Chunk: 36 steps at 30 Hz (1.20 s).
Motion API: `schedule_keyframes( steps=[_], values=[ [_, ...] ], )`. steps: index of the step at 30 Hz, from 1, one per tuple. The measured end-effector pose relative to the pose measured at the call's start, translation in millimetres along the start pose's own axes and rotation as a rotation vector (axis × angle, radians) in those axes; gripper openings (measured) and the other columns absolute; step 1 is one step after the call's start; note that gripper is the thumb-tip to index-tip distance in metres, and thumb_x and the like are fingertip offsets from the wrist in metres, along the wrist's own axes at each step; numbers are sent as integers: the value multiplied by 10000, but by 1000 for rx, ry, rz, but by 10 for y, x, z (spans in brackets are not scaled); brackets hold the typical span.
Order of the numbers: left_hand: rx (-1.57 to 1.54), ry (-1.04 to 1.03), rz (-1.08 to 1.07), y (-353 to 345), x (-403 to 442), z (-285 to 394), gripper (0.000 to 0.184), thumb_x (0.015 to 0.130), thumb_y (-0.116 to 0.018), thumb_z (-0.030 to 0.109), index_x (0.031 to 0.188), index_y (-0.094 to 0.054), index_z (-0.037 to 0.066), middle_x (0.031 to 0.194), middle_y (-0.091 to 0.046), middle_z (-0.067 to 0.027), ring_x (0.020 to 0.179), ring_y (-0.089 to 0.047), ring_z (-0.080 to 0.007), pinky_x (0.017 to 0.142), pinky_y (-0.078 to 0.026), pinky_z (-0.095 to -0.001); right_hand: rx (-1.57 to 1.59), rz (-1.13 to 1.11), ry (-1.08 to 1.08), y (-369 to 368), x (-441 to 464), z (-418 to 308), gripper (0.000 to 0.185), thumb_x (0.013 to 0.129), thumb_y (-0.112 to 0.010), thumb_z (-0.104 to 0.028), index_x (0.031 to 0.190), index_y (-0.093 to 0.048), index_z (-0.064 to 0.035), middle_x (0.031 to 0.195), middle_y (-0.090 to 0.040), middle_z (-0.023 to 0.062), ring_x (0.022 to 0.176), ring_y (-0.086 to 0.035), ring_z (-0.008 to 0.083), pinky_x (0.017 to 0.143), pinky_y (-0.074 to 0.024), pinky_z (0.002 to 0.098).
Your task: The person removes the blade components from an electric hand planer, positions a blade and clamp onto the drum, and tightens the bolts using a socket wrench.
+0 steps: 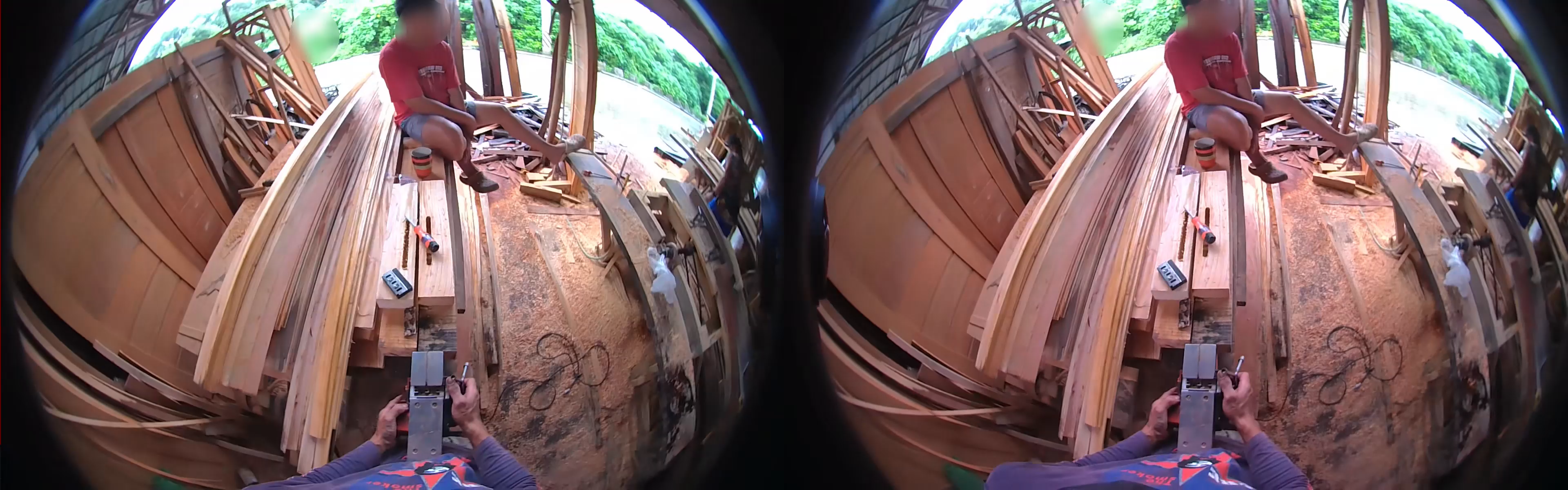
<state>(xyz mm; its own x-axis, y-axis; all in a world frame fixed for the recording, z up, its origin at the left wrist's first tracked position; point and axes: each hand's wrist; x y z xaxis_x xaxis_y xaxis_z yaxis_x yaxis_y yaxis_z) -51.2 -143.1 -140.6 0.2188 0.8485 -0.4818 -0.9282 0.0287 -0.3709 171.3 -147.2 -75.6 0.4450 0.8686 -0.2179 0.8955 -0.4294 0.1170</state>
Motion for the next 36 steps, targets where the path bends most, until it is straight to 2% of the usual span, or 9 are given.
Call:
schedule_keyframes(
  steps=[2, 10, 13, 15, 17, 18, 21, 26, 36],
  values=[
    [-1, 5, -28, -7, 13, -45, 573, 962, -574, 199, 1489, -546, -26, 1300, -688, -85, 1148, -672, -176, 1054, -509, -320, -28, 3, 23, 47, -17, -135, 519, 1002, -732, -490, 944, -591, 7, 839, -659, 97, 796, -588, 161, 722, -494, 381],
    [-49, 69, -71, -213, -68, 93, 490, 956, -542, 195, 1407, -603, 15, 1292, -687, -81, 1169, -672, -192, 1057, -515, -338, -15, -28, 58, 114, 60, 19, 593, 974, -740, -572, 910, -598, 0, 795, -642, 70, 787, -579, 150, 718, -488, 357],
    [-48, 51, -89, -180, -45, 114, 487, 952, -599, 191, 1398, -622, -2, 1284, -682, -67, 1176, -638, -175, 1079, -469, -323, -45, -27, 32, 97, 126, 249, 622, 965, -740, -592, 994, -643, 21, 828, -633, 46, 805, -573, 148, 747, -496, 348],
    [-58, 30, -55, -253, -185, 246, 562, 953, -619, 200, 1468, -568, -20, 1315, -671, -73, 1206, -625, -182, 1097, -455, -318, -73, -51, 16, 118, 58, 73, 563, 994, -732, -528, 1046, -659, 28, 877, -655, 61, 839, -593, 155, 766, -503, 347],
    [-12, 7, 72, -348, -279, 320, 641, 991, -643, 281, 1521, -499, -49, 1315, -665, -79, 1194, -623, -175, 1101, -450, -323, -132, -30, -8, 102, 86, 167, 568, 981, -732, -537, 1051, -675, 24, 932, -753, 172, 906, -736, 266, 820, -557, 410],
    [72, 33, 106, -310, -265, 297, 747, 1019, -657, 375, 1569, -417, -70, 1343, -648, -103, 1214, -613, -176, 1105, -444, -321, -116, -46, -33, 97, 57, 113, 538, 1007, -725, -494, 1071, -644, 34, 893, -664, 73, 839, -604, 164, 760, -513, 365],
    [94, -22, 98, -148, -70, 141, 802, 1022, -670, 409, 1593, -375, -70, 1379, -627, -125, 1255, -597, -188, 1106, -442, -314, -23, 22, -31, 50, -27, -31, 524, 979, -765, -476, 1053, -625, 24, 915, -683, 96, 846, -631, 181, 782, -528, 374],
    [315, -129, 45, -521, -43, 643, 789, 1034, -652, 408, 1581, -375, -89, 1436, -594, -173, 1304, -576, -228, 1123, -445, -350, -120, 64, -23, 90, 28, 140, 580, 936, -813, -489, 1077, -570, 18, 938, -697, 122, 851, -673, 211, 781, -548, 393],
    [241, -98, -30, -345, 116, 422, 796, 1043, -615, 383, 1582, -341, -135, 1475, -578, -208, 1358, -550, -254, 1170, -408, -344, -139, -3, -61, 187, 29, -92, 600, 934, -797, -540, 947, -592, 23, 835, -674, 155, 796, -657, 236, 742, -531, 410]
  ],
)
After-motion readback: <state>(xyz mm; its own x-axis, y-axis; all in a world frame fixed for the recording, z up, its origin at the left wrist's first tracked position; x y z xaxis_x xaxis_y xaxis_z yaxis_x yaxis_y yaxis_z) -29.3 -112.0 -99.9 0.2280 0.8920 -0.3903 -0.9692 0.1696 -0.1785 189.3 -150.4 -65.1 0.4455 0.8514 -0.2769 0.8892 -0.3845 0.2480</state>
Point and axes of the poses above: each hand's wrist, its own x-axis towards the middle knuckle, its own y-axis out of the back of the hand, z = x × y
